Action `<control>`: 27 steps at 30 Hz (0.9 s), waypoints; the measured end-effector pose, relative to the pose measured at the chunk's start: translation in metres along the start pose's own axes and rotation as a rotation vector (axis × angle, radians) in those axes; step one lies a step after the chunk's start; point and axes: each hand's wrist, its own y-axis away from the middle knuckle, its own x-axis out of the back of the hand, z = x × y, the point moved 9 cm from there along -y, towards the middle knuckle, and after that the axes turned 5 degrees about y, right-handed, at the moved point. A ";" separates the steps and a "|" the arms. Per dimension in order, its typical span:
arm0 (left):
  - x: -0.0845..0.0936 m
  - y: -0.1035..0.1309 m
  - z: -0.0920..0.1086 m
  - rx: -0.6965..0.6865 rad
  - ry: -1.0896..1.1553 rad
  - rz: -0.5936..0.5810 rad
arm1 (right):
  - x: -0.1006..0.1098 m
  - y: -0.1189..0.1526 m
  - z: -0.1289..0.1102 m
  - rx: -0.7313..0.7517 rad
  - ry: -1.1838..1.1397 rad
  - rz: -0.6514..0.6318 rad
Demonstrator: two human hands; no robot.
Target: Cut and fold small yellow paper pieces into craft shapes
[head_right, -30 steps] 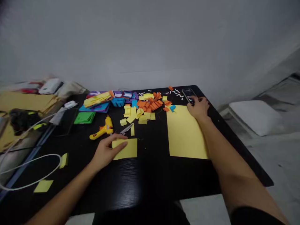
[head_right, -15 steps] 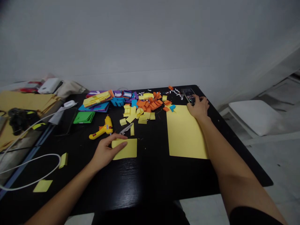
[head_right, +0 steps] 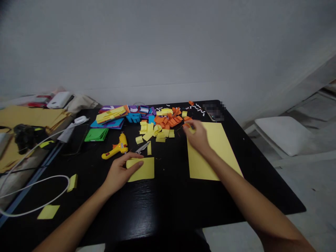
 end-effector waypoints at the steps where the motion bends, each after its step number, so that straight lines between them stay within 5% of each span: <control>1: 0.001 0.000 0.000 -0.001 0.004 0.009 | -0.022 0.017 -0.019 -0.028 -0.181 -0.189; 3: 0.003 0.000 -0.001 0.006 0.019 0.022 | -0.056 0.059 -0.058 -0.089 -0.493 -0.498; 6: 0.003 0.000 -0.003 0.029 0.051 0.019 | -0.079 0.107 -0.093 -0.184 -0.695 -0.678; 13: 0.000 -0.001 -0.006 0.061 0.062 0.001 | -0.095 0.133 -0.081 -0.329 -0.852 -0.641; 27: 0.002 0.000 -0.002 0.077 0.045 0.015 | -0.092 0.133 -0.077 -0.387 -0.944 -0.562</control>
